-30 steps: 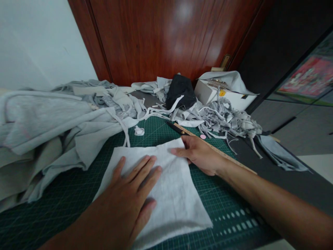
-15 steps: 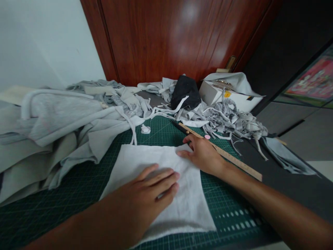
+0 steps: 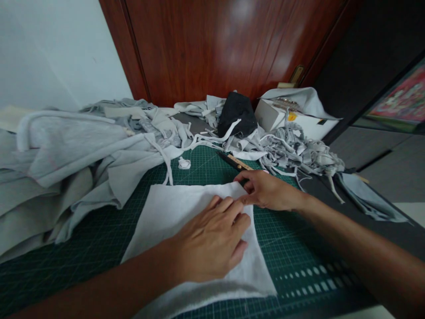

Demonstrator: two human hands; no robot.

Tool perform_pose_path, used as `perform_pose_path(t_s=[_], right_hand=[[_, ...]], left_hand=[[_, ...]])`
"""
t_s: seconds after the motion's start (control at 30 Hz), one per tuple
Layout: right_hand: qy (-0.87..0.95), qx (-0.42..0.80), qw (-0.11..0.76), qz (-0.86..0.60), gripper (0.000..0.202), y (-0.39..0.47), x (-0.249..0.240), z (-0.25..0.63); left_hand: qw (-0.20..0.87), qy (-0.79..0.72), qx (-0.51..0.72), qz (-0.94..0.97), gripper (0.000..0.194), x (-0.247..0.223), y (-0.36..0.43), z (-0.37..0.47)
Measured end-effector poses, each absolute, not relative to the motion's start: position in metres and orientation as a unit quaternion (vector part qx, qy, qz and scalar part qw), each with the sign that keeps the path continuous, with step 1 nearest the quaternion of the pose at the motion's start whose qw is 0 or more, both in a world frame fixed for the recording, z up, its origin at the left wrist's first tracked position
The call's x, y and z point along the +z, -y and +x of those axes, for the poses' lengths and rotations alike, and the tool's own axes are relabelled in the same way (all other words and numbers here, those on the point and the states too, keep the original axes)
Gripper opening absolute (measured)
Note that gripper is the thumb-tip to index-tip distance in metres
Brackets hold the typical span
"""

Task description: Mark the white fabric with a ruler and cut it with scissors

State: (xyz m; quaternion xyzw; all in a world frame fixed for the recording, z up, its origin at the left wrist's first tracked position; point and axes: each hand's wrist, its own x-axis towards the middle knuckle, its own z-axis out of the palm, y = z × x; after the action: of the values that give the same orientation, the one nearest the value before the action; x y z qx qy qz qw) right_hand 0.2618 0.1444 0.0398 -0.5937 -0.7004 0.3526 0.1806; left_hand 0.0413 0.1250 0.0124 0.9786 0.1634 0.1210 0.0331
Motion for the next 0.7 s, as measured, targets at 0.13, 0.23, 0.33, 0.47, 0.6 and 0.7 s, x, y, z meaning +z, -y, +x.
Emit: perform_pose_path(t_s=[0.13,0.23,0.33,0.47,0.6,0.7], right_hand=[[0.699,0.323,0.199,-0.607,0.033,-0.145,0.039,0.271],[0.693,0.308,0.224,-0.612,0.028,-0.144,0.033,0.271],[0.685,0.325,0.254,-0.601,0.028,-0.142,0.029,0.272],[0.69,0.296,0.291,-0.593,0.025,-0.135,0.034,0.277],[0.739,0.225,0.258,-0.58,0.017,-0.107,0.048,0.279],[0.799,0.248,0.18,-0.517,0.021,-0.074,0.057,0.275]], left_hand=[[0.076,-0.173,0.118,0.975,0.039,0.016,-0.125,0.039],[0.098,-0.177,0.118,0.972,0.051,0.016,-0.126,0.04],[0.112,-0.183,0.115,0.97,0.063,0.014,-0.127,0.04],[0.114,-0.185,0.103,0.971,0.077,0.009,-0.129,0.039],[0.132,-0.179,0.081,0.972,0.102,0.005,-0.133,0.039],[0.135,-0.179,0.069,0.972,0.112,0.005,-0.135,0.04]])
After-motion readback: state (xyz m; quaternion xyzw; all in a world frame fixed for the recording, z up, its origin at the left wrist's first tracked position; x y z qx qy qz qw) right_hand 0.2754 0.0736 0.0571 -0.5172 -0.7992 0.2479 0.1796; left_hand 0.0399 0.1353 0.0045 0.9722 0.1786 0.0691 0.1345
